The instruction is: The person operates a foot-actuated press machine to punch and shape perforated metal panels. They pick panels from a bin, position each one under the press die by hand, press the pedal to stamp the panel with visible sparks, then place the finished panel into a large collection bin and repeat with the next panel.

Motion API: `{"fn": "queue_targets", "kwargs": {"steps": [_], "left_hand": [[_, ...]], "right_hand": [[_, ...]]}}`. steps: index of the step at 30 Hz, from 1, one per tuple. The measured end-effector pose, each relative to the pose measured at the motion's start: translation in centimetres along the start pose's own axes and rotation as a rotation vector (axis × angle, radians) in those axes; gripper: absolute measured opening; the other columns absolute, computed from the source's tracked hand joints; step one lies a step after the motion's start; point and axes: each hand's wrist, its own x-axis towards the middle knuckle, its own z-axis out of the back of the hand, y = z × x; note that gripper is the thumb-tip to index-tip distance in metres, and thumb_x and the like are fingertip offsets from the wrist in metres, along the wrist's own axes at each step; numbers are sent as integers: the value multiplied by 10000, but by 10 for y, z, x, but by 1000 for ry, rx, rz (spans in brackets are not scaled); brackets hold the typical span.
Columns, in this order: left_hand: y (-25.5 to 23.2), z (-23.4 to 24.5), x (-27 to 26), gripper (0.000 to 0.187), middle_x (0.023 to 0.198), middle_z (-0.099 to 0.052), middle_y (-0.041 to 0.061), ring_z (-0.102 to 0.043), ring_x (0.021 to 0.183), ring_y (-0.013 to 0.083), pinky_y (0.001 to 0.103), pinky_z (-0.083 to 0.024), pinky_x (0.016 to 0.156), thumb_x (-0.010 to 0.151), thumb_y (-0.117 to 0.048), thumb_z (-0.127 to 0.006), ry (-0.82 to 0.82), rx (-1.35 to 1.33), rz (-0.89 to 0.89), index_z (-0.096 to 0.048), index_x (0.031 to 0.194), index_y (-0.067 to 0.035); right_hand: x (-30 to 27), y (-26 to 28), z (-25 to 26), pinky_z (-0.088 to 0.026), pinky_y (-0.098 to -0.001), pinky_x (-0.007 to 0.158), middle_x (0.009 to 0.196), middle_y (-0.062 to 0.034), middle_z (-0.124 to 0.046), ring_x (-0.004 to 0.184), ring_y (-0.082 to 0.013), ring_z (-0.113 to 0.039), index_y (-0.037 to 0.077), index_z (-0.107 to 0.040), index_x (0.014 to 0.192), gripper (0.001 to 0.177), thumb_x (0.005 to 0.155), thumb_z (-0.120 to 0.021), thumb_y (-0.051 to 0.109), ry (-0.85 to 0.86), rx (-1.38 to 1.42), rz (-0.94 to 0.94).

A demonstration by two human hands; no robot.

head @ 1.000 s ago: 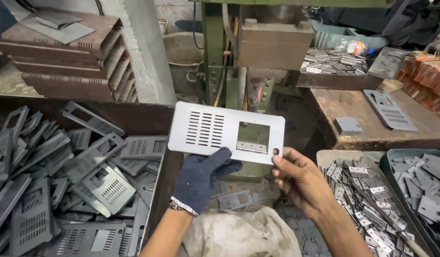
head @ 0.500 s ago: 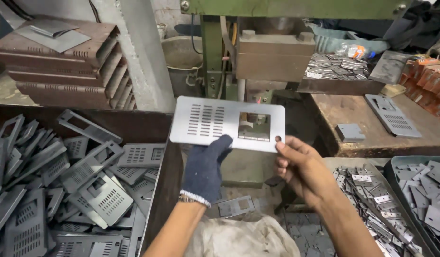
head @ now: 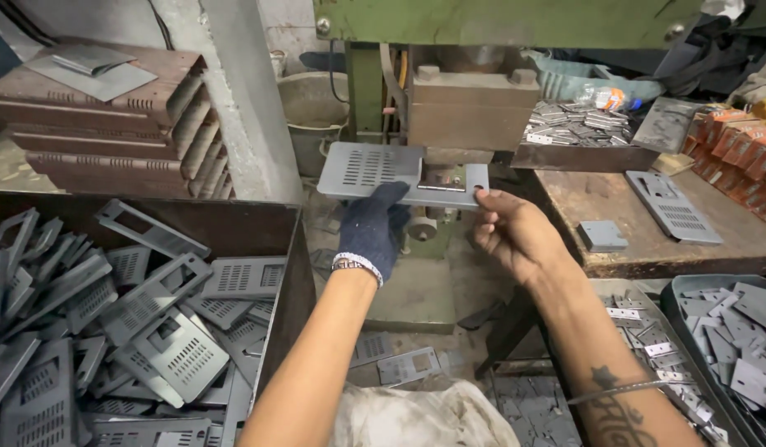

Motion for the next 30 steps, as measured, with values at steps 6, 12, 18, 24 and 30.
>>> {"fn": "queue_targets", "kwargs": {"steps": [6,12,18,24,30], "left_hand": [[-2,-2,-3,361,972,-710,41,-668,808,173,312,-534,702,759,-70,-775,-8,-12,1,-657,1100,-81],[3,5,3,303,969,-691,67,-634,780,192,322,-516,674,817,-59,-756,2,-20,26,-656,1103,-59],[-10,33,-2,294,1037,-700,93,-678,893,212,335,-563,779,886,-165,-760,59,-31,25,-664,1136,-42],[-35,33,-23,377,1111,-737,113,-719,998,243,350,-602,886,878,-229,-738,64,-22,-30,-684,1183,-14],[-24,41,-7,316,1112,-729,86,-704,987,262,402,-603,906,874,-190,-753,21,-76,-26,-673,1150,-59]], "right_hand": [[3,-3,7,-449,-218,544,712,40,-504,593,-48,-482,59,-596,936,67,990,-632,76,84,46,-16],[-3,-2,1,-457,-224,542,682,54,-503,578,-46,-475,66,-615,931,70,985,-644,100,21,12,-12],[-11,-4,-2,-466,-213,553,718,47,-573,608,-45,-523,82,-639,916,86,961,-697,126,-58,-3,-9],[-8,-6,4,-487,-198,575,760,27,-616,632,-50,-552,64,-658,921,81,940,-720,114,-46,10,-1],[-5,-5,6,-479,-192,571,773,20,-616,639,-48,-547,33,-674,941,64,934,-710,85,-63,24,3]]}}
